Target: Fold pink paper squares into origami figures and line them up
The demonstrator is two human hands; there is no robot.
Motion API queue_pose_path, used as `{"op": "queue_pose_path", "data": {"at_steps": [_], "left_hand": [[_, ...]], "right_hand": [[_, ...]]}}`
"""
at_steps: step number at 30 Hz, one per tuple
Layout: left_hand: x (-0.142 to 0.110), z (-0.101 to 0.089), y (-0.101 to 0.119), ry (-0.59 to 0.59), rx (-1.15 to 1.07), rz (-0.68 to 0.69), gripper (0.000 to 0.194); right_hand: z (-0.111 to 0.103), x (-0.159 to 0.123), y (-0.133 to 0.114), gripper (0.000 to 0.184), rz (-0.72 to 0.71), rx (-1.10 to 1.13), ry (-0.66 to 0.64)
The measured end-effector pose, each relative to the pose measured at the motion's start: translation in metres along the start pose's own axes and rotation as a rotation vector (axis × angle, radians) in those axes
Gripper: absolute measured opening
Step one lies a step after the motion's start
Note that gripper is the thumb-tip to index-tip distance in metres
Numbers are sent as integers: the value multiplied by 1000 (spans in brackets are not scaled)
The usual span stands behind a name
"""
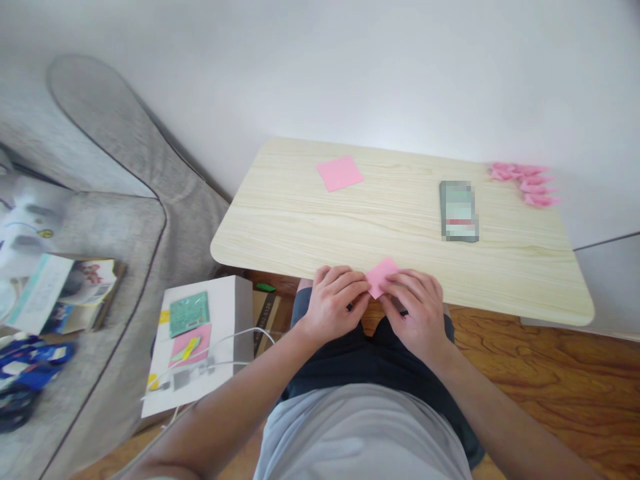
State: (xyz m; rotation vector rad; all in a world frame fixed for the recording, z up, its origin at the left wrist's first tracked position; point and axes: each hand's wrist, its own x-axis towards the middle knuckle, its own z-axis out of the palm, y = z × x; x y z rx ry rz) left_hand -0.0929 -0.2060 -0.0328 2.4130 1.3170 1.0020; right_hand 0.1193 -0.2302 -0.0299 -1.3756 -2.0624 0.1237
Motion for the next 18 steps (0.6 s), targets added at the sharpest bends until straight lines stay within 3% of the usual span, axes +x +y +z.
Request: {"op": "queue_pose_path", "data": {"at_steps": [7,12,18], "left_hand": [[11,-1,4,-28,-12,-68,9],[22,-4,10,-71,13,-193,15],[24,-7,9,-80,21,-245,14]], "right_hand": [[-8,12,4,7,59,6,-37],[-10,24,3,12,199,-17,-93],[-14,34,3,13,245,-42,-176]]}}
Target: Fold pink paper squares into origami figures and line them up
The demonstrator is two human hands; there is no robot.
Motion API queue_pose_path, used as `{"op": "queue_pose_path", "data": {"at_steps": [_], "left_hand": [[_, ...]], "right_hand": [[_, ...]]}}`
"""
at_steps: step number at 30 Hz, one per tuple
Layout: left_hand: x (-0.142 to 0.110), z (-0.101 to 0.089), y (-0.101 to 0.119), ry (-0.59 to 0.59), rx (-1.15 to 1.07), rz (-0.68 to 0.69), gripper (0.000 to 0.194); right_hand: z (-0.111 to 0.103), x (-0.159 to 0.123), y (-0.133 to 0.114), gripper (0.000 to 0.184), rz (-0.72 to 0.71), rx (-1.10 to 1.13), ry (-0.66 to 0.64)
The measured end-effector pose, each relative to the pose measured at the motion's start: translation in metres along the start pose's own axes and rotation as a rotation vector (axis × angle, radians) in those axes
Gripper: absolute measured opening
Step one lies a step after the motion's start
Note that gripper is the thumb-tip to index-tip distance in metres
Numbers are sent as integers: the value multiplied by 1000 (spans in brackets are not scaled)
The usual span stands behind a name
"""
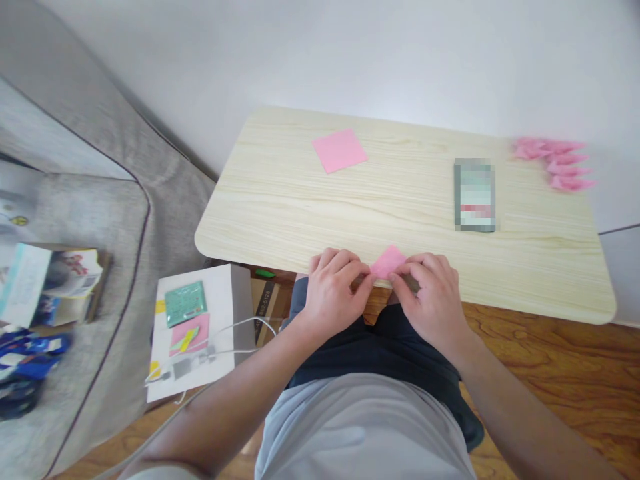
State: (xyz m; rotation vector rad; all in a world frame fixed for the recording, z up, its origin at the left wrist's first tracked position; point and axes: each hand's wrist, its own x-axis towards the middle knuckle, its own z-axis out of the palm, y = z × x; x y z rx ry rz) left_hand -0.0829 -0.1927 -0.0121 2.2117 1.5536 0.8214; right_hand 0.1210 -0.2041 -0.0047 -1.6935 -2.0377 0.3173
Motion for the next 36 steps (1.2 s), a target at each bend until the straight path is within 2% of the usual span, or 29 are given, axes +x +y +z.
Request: {"op": "queue_pose_path", "data": {"at_steps": [10,14,17,23,31,36], "left_hand": [[2,-3,4,-53,-47,108,8],[10,-5,3,-91,-68,87,17],[18,-5,1,-124,-88,69,15],[27,-2,3,-124,-121,-39,22],[35,-1,4,-105,28,-49,23],[41,0,2,-106,39,-57,25]], "right_hand": [[-6,-2,1,8,-108,80,-48],[-10,1,5,11,-90,155,-53],[-10,4,9,16,-44,180,-60],[-1,12,12,22,50,71,-12],[-5,22,8,27,83,-52,-115],[-6,31,4,31,87,-153,-179]]}}
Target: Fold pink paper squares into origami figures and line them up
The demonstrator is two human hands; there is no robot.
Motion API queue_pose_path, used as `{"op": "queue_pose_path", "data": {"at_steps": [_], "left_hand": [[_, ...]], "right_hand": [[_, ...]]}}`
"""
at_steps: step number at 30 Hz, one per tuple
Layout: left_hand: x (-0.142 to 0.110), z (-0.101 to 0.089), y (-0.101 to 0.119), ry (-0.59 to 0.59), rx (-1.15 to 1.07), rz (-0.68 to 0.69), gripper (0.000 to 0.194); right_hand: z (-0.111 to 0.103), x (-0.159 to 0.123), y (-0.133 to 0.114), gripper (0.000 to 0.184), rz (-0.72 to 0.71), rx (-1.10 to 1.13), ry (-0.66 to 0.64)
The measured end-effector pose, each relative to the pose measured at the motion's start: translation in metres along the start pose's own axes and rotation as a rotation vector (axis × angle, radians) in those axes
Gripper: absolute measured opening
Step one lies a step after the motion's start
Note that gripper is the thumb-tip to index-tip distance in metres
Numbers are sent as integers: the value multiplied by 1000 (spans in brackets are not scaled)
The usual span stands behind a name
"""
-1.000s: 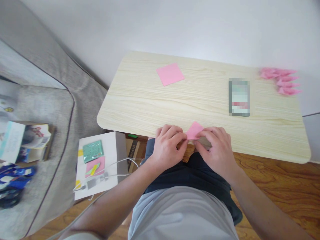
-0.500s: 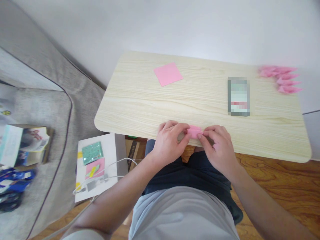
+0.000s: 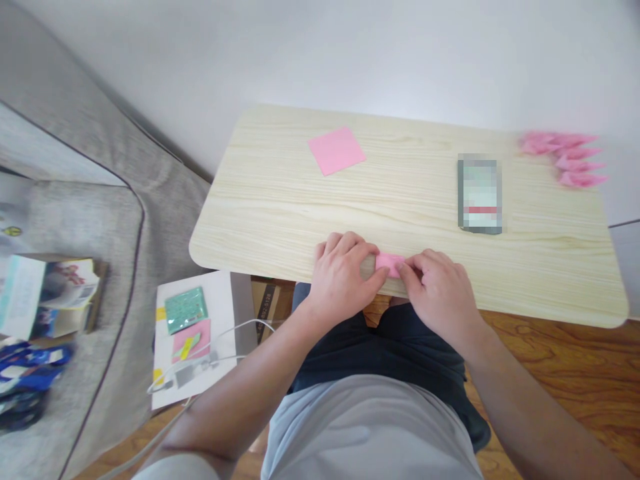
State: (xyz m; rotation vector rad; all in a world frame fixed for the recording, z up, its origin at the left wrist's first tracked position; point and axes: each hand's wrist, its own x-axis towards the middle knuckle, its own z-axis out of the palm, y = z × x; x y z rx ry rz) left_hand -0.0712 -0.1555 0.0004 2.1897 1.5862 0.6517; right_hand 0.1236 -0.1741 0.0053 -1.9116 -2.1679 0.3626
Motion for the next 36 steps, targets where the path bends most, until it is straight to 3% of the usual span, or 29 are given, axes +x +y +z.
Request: {"op": "queue_pose_path", "data": {"at_steps": [14,36], "left_hand": [[15,-2,-9,-51,-13,55,26],[18,2,-8,-10,-9,37,30]], "right_hand": [[-3,4,-6,31,70,-51,-51],[-3,6,-15,29,95,-261,-23]]}}
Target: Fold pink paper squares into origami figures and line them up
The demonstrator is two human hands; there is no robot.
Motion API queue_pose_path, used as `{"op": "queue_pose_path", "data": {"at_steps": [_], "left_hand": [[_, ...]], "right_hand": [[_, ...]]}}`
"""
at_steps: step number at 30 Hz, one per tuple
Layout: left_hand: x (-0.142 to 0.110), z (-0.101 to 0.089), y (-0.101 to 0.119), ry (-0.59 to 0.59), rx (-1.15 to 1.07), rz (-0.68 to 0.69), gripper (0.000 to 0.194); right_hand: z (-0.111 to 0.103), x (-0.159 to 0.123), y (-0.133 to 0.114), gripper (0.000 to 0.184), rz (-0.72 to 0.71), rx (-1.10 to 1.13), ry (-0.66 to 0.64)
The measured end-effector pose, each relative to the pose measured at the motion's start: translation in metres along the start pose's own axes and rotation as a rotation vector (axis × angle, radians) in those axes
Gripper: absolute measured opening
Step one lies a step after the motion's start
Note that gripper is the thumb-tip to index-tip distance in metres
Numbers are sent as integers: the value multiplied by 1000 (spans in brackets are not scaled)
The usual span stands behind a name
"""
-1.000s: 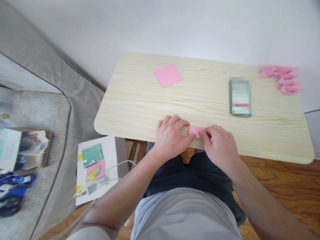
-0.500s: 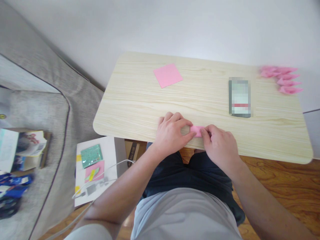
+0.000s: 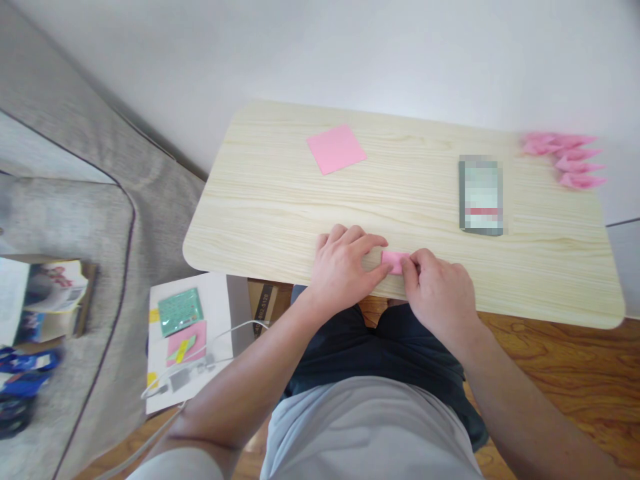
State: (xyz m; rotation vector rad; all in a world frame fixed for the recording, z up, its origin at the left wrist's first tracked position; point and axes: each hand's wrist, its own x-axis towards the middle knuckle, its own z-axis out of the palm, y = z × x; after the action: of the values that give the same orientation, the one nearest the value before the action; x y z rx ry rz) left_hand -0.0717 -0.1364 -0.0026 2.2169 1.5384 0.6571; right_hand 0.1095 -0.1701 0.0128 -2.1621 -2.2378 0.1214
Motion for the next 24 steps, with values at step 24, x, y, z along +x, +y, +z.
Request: {"op": "queue_pose_path", "data": {"at_steps": [24], "left_hand": [[-4,-1,1,-40,37,76,28]], "right_hand": [[1,-1,3,31,90,21,-52]]}}
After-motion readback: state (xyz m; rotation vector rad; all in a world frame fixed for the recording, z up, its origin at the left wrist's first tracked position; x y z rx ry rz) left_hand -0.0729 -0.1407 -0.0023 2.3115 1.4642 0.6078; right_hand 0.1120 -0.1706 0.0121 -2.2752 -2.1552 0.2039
